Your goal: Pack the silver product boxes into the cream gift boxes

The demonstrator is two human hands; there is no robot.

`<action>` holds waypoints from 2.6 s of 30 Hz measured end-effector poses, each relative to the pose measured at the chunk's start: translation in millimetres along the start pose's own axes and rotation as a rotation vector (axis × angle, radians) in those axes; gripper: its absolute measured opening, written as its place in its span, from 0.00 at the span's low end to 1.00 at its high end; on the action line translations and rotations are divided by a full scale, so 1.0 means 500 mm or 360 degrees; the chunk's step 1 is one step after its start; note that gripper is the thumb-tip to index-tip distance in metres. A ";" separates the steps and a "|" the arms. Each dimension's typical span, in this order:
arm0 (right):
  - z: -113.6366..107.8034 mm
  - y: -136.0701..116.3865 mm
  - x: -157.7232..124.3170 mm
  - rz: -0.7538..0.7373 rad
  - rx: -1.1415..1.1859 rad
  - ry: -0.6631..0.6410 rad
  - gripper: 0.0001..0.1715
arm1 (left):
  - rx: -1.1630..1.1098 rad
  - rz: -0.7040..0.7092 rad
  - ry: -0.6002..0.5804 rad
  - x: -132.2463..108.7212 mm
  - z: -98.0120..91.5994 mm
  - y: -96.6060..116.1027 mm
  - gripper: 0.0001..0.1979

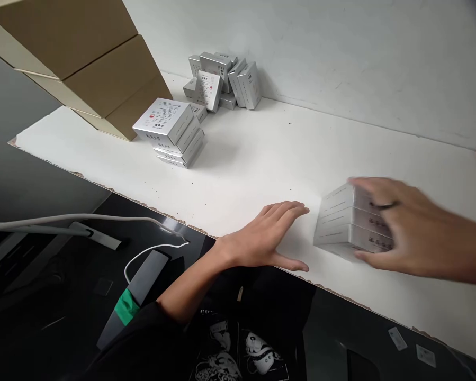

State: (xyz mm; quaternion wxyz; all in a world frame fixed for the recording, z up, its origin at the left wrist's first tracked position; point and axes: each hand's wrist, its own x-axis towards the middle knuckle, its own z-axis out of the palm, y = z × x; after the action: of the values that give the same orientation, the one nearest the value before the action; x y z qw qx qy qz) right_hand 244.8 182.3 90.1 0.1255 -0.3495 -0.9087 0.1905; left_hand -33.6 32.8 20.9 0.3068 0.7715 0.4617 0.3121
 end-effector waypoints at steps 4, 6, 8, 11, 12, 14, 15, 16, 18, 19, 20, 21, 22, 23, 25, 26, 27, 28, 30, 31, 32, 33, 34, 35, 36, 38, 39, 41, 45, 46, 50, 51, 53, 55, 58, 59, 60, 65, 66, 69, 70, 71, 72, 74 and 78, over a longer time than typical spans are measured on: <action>0.009 0.032 0.024 -0.0026 -0.0280 -0.0275 0.76 | -0.0021 0.0011 0.0107 -0.022 -0.001 0.006 0.41; -0.004 0.029 0.042 0.0029 -0.0303 -0.0208 0.76 | -0.0057 0.0044 0.0149 -0.034 -0.001 0.010 0.38; -0.015 0.010 0.077 0.0020 -0.0373 -0.0114 0.76 | -0.0086 0.0104 0.0185 -0.045 0.001 0.013 0.35; -0.004 -0.028 0.161 -0.0238 -0.0588 0.0244 0.72 | -0.0073 0.0144 0.0220 -0.055 0.006 0.015 0.32; 0.010 -0.039 0.194 -0.0353 -0.0683 0.0401 0.67 | -0.0048 0.0133 0.0223 -0.057 0.008 0.015 0.31; 0.055 -0.058 0.259 -0.0503 -0.0847 0.0672 0.53 | 0.0027 0.0092 0.0219 -0.060 0.011 0.013 0.30; 0.084 -0.066 0.287 -0.0530 -0.0883 0.0745 0.49 | 0.0072 0.0070 0.0217 -0.062 0.012 0.012 0.30; 0.114 -0.073 0.310 -0.0543 -0.0877 0.0758 0.48 | 0.0118 0.0050 0.0213 -0.063 0.013 0.010 0.29; 0.171 -0.086 0.339 -0.0607 -0.0788 0.0630 0.51 | 0.0194 0.0022 0.0210 -0.066 0.013 0.008 0.29; 0.193 -0.092 0.345 -0.0648 -0.0731 0.0552 0.52 | 0.0222 0.0015 0.0209 -0.067 0.014 0.007 0.30; 0.210 -0.097 0.346 -0.0686 -0.0674 0.0495 0.52 | 0.0243 0.0010 0.0205 -0.068 0.014 0.006 0.30; 0.220 -0.102 0.344 -0.0708 -0.0622 0.0472 0.50 | 0.0262 0.0007 0.0201 -0.069 0.014 0.005 0.31; 0.225 -0.107 0.339 -0.0716 -0.0584 0.0482 0.47 | 0.0281 0.0006 0.0197 -0.070 0.015 0.003 0.32; 0.225 -0.110 0.333 -0.0723 -0.0563 0.0509 0.45 | 0.0299 0.0007 0.0191 -0.070 0.016 0.001 0.32; 0.216 -0.115 0.323 -0.0770 -0.0572 0.0531 0.45 | 0.0322 0.0004 0.0182 -0.070 0.018 -0.002 0.33; 0.212 -0.115 0.319 -0.0796 -0.0589 0.0549 0.47 | 0.0326 0.0000 0.0183 -0.070 0.019 -0.003 0.33; 0.208 -0.115 0.316 -0.0799 -0.0595 0.0592 0.49 | 0.0326 -0.0004 0.0182 -0.070 0.020 -0.005 0.33; 0.207 -0.114 0.314 -0.0768 -0.0579 0.0664 0.50 | 0.0325 -0.0006 0.0184 -0.070 0.021 -0.006 0.34; 0.216 -0.109 0.311 -0.0610 -0.0461 0.0841 0.54 | 0.0332 0.0002 0.0196 -0.071 0.023 -0.008 0.34; 0.225 -0.106 0.309 -0.0510 -0.0369 0.0901 0.57 | 0.0337 0.0010 0.0200 -0.072 0.024 -0.009 0.35; 0.238 -0.103 0.307 -0.0415 -0.0251 0.0918 0.58 | 0.0342 0.0017 0.0204 -0.072 0.025 -0.010 0.35; 0.253 -0.100 0.305 -0.0336 -0.0111 0.0886 0.59 | 0.0345 0.0022 0.0203 -0.073 0.026 -0.011 0.35; 0.270 -0.099 0.303 -0.0278 0.0040 0.0819 0.59 | 0.0350 0.0024 0.0202 -0.073 0.027 -0.012 0.35; 0.288 -0.099 0.301 -0.0234 0.0188 0.0727 0.61 | 0.0357 0.0025 0.0196 -0.072 0.029 -0.013 0.35; 0.305 -0.100 0.300 -0.0197 0.0313 0.0625 0.63 | 0.0370 0.0027 0.0191 -0.072 0.030 -0.013 0.34; 0.333 -0.107 0.301 -0.0145 0.0445 0.0464 0.65 | 0.0404 0.0041 0.0188 -0.072 0.033 -0.015 0.35; 0.344 -0.111 0.304 -0.0134 0.0458 0.0427 0.65 | 0.0417 0.0048 0.0191 -0.072 0.035 -0.016 0.35; 0.359 -0.121 0.313 -0.0134 0.0441 0.0417 0.63 | 0.0425 0.0055 0.0206 -0.073 0.039 -0.019 0.35; 0.370 -0.145 0.341 -0.0167 0.0379 0.0351 0.63 | 0.0412 0.0069 0.0222 -0.075 0.045 -0.027 0.36; 0.371 -0.152 0.349 -0.0171 0.0367 0.0320 0.63 | 0.0417 0.0080 0.0221 -0.075 0.047 -0.029 0.36; 0.369 -0.185 0.386 -0.0140 0.0329 0.0123 0.65 | 0.0452 0.0109 0.0200 -0.075 0.049 -0.033 0.36; 0.366 -0.193 0.396 -0.0125 0.0323 0.0053 0.65 | 0.0461 0.0111 0.0195 -0.075 0.048 -0.033 0.35; 0.360 -0.205 0.415 -0.0112 0.0329 -0.0063 0.64 | 0.0476 0.0105 0.0189 -0.075 0.047 -0.031 0.35; 0.353 -0.212 0.431 -0.0131 0.0350 -0.0129 0.63 | 0.0491 0.0082 0.0179 -0.075 0.046 -0.028 0.34; 0.342 -0.216 0.444 -0.0170 0.0395 -0.0180 0.62 | 0.0531 0.0049 0.0157 -0.075 0.045 -0.024 0.34; 0.339 -0.216 0.446 -0.0174 0.0411 -0.0189 0.62 | 0.0544 0.0039 0.0153 -0.074 0.045 -0.023 0.34; 0.335 -0.217 0.448 -0.0175 0.0425 -0.0197 0.62 | 0.0555 0.0031 0.0154 -0.074 0.046 -0.022 0.34; 0.323 -0.219 0.443 -0.0191 0.0489 -0.0191 0.54 | 0.0547 0.0021 0.0169 -0.073 0.048 -0.021 0.33; 0.322 -0.219 0.442 -0.0203 0.0502 -0.0178 0.51 | 0.0541 0.0024 0.0167 -0.074 0.047 -0.021 0.33; 0.321 -0.215 0.438 -0.0217 0.0539 -0.0086 0.46 | 0.0547 0.0024 0.0159 -0.076 0.046 -0.021 0.34; 0.321 -0.211 0.440 -0.0199 0.0550 -0.0030 0.45 | 0.0551 0.0025 0.0153 -0.076 0.045 -0.021 0.34; 0.321 -0.207 0.444 -0.0170 0.0561 0.0034 0.44 | 0.0554 0.0025 0.0147 -0.077 0.045 -0.022 0.34; 0.319 -0.203 0.452 -0.0136 0.0576 0.0098 0.44 | 0.0553 0.0027 0.0142 -0.077 0.045 -0.023 0.34; 0.309 -0.193 0.478 -0.0080 0.0612 0.0213 0.48 | 0.0546 0.0028 0.0128 -0.079 0.047 -0.024 0.34; 0.272 -0.180 0.563 -0.0115 0.0724 0.0309 0.68 | 0.0561 -0.0003 0.0115 -0.083 0.052 -0.023 0.37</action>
State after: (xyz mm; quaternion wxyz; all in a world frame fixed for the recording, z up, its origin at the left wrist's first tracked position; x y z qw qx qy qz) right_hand -61.0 278.2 34.1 0.2945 -0.2961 -0.8381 0.3511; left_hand -35.4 -5.0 -11.9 0.1505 0.8012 0.5207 0.2536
